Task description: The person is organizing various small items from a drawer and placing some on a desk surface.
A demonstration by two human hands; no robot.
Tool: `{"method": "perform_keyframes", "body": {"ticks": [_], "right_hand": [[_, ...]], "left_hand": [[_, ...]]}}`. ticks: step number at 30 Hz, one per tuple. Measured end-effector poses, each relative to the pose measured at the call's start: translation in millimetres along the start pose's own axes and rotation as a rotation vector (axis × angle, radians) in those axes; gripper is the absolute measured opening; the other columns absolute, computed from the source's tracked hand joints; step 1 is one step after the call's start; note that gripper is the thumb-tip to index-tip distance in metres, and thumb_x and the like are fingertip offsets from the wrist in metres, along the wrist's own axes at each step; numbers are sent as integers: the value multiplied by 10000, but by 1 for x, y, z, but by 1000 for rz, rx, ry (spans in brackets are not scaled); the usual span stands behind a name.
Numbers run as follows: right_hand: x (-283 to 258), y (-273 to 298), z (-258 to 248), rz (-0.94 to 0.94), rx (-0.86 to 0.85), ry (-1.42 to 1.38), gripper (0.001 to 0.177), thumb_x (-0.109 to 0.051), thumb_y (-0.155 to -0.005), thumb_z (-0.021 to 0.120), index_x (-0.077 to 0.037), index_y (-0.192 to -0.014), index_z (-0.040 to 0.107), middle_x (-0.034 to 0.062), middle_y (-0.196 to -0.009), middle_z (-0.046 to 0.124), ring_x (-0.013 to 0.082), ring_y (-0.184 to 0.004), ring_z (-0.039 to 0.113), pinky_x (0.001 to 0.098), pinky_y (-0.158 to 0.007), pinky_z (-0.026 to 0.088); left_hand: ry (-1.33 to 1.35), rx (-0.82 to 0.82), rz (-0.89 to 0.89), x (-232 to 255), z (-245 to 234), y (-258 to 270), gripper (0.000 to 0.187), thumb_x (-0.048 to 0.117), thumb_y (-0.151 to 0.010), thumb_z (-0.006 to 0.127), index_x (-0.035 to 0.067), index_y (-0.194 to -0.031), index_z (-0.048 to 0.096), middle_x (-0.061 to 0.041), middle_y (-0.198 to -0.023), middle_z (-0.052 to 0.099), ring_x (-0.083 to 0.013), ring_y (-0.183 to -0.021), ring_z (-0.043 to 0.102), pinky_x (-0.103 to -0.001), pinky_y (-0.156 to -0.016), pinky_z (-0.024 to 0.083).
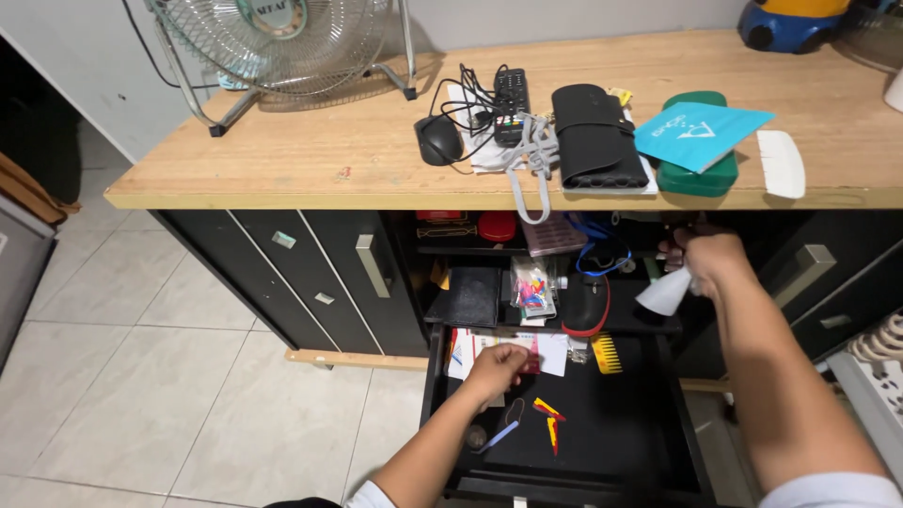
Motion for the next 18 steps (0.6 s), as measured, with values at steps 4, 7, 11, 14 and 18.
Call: {"method": "perform_keyframes", "body": {"ticks": [4,7,11,14,18], "right_hand": [[-12,-17,3,-81,123,380,255,-186,-1035,564,-63,-1256,595,198,-1026,663,287,-705,593,462,-582,468],[-44,10,15,-223,294,846,402,-382,-1037,551,-101,-1310,638,211,-1174,674,376,-887,638,513,-704,503],[-81,69,37,-229,490,1314,564,-591,-1032,585,-117,-1310,713,218,-1289,690,451,-1100,660,536,-866,537],[-66,76,26,-144,562,1321,570,-548,-944,711,-42,-1205,732,248,-1221,702,447,-1047,675,510,-849,547],[-78,163,51,-296,553,1336,479,-485,-933,775,-51,-1135,752,231,-1152,707,431,-979,690,510,-808,550]], "left_hand": [[-45,9,-34,-28,-12,-13,190,242,-993,642,102,-1082,734,34,-857,709,-63,-624,575,-227,-563,467],[-80,24,-27,-57,-31,-33,188,212,-977,657,93,-1073,766,23,-825,702,-65,-619,563,-228,-573,480],[-181,178,-54,-78,-53,-36,190,215,-957,701,67,-1054,771,12,-815,738,-58,-672,635,-229,-626,522],[-184,189,-253,-56,-53,-6,226,264,-971,688,80,-1080,763,-46,-806,683,-158,-632,555,-333,-578,459],[-221,170,-153,-89,-57,-26,247,257,-952,682,76,-1081,789,-51,-876,760,-143,-732,650,-307,-676,521]]}}
Point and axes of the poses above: each hand's wrist, its own y-axis away from the middle knuckle, its own z-axis out of the palm, x = y × z, the point moved 4 cm from there along -y, towards the middle knuckle
